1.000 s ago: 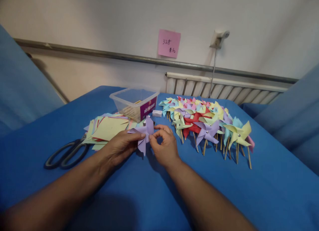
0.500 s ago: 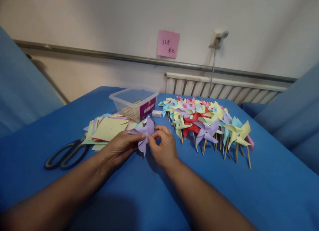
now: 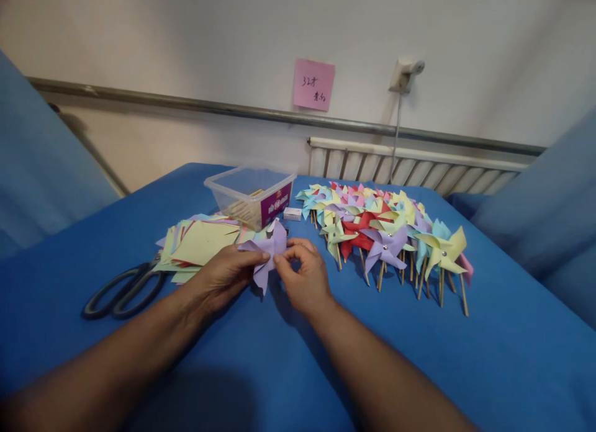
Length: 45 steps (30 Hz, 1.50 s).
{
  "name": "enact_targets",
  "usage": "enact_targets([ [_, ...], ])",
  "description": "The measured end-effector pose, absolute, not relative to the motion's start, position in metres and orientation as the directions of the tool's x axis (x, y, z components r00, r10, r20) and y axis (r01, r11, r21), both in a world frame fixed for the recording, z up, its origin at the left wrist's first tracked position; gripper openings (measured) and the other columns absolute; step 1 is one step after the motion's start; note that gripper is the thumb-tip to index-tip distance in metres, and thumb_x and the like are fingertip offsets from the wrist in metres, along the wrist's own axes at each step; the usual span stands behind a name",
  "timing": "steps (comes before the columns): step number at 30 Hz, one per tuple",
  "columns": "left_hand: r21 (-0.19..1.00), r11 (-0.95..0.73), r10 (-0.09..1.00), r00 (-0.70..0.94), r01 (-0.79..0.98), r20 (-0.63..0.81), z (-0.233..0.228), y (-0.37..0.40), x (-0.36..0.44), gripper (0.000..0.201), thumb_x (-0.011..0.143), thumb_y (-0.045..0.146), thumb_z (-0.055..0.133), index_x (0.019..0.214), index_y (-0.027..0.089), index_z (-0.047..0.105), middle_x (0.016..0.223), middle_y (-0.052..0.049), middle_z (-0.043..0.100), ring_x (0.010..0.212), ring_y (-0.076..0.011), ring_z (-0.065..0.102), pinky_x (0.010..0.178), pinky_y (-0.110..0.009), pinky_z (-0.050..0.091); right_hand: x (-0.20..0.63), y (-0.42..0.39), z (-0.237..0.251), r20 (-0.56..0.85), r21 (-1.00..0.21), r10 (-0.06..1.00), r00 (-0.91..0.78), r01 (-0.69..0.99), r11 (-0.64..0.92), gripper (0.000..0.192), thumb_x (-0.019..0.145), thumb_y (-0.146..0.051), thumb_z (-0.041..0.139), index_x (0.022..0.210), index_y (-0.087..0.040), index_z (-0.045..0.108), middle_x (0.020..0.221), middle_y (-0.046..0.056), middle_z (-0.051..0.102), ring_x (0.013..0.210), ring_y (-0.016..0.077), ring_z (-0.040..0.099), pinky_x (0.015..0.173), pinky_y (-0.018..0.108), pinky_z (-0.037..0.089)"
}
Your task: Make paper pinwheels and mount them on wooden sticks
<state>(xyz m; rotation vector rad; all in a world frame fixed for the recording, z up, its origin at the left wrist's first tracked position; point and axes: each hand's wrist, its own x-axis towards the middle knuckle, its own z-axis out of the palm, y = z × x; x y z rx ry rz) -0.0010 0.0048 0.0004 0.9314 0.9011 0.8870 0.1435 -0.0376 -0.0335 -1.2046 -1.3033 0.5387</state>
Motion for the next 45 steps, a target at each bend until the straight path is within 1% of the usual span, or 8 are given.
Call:
enact_targets([
  [5,0.908,0.373,0.886,0.365,-0.19,-0.287,0.005,0.006,-0.004,0.017,0.058,0.013,0.074,0.075,0.014,0.07,0.066,-0.003,0.069,0.058,-0.0148,0.06,0.056,-0.024,0.048,0.149,-0.033,-0.036,0.157,-0.961,0.932,0.326,-0.166,0.22,0.022,0.081,-0.041,0.062,0.088,-0.021,0.064,0.091,0.004,0.067,0.083,0.0176,0.063,0.078,0.033,0.046],
  [10,0.922,0.357,0.864,0.43,-0.151,-0.264,0.003,0.006,-0.005,0.019,0.058,0.012,0.071,0.077,0.013,0.072,0.072,-0.006,0.07,0.065,-0.0168,0.063,0.065,-0.027,0.05,0.15,-0.034,-0.029,0.067,-0.917,0.983,0.171,-0.378,0.128,0.032,0.068,-0.04,0.076,0.088,-0.02,0.062,0.075,0.001,0.067,0.068,0.015,0.062,0.068,0.03,0.049],
  [14,0.944,0.322,0.842,0.477,-0.069,-0.252,0.002,0.004,-0.005,0.012,0.056,0.011,0.069,0.067,0.014,0.069,0.065,-0.004,0.067,0.065,-0.0195,0.064,0.061,-0.028,0.048,0.148,-0.036,-0.023,0.065,-0.926,0.997,0.047,-0.369,0.078,0.038,0.058,-0.034,0.081,0.086,-0.02,0.059,0.074,-0.001,0.068,0.065,0.0147,0.062,0.062,0.029,0.049],
  [21,0.966,0.239,0.865,0.431,0.097,-0.257,-0.004,0.007,-0.007,0.008,0.056,0.014,0.071,0.064,0.012,0.068,0.057,-0.003,0.063,0.051,-0.0137,0.055,0.048,-0.024,0.038,0.146,-0.033,-0.027,0.064,-0.956,0.995,0.074,-0.281,0.082,0.032,0.057,-0.024,0.076,0.083,-0.02,0.058,0.068,-0.004,0.066,0.059,0.0117,0.06,0.06,0.026,0.047],
  [25,0.948,0.318,0.859,0.427,-0.012,-0.282,-0.003,0.006,-0.004,0.014,0.06,0.022,0.074,0.062,0.013,0.064,0.058,-0.003,0.062,0.05,-0.0114,0.053,0.049,-0.023,0.039,0.142,-0.03,-0.03,0.039,-0.921,0.983,0.178,-0.375,0.105,0.033,0.057,-0.024,0.077,0.082,-0.019,0.057,0.069,-0.003,0.067,0.061,0.0124,0.061,0.062,0.026,0.048],
  [28,0.928,0.359,0.844,0.458,-0.094,-0.28,0.0,0.004,-0.001,0.016,0.063,0.022,0.076,0.072,0.013,0.066,0.067,-0.003,0.063,0.056,-0.0099,0.055,0.054,-0.021,0.042,0.141,-0.029,-0.032,0.011,-0.898,0.963,0.268,-0.421,0.128,0.036,0.059,-0.028,0.078,0.087,-0.018,0.057,0.075,-0.001,0.069,0.065,0.0138,0.063,0.064,0.027,0.049],
  [37,0.936,0.325,0.878,0.412,-0.135,-0.246,-0.003,0.0,0.003,0.024,0.064,0.022,0.077,0.085,0.014,0.068,0.077,-0.003,0.065,0.061,-0.0095,0.057,0.061,-0.023,0.044,0.133,-0.03,-0.037,0.073,-0.896,0.934,0.349,-0.389,0.215,0.033,0.065,-0.029,0.074,0.091,-0.02,0.055,0.074,-0.003,0.066,0.065,0.0132,0.061,0.064,0.026,0.049],
  [45,0.975,0.214,0.919,0.349,-0.055,-0.182,-0.002,-0.001,0.006,0.018,0.057,0.024,0.077,0.063,0.014,0.063,0.058,-0.002,0.062,0.053,-0.0131,0.056,0.054,-0.024,0.04,0.126,-0.034,-0.033,0.085,-0.905,0.939,0.332,-0.368,0.212,0.031,0.064,-0.027,0.074,0.088,-0.02,0.056,0.074,-0.002,0.067,0.067,0.0139,0.063,0.067,0.027,0.049],
])
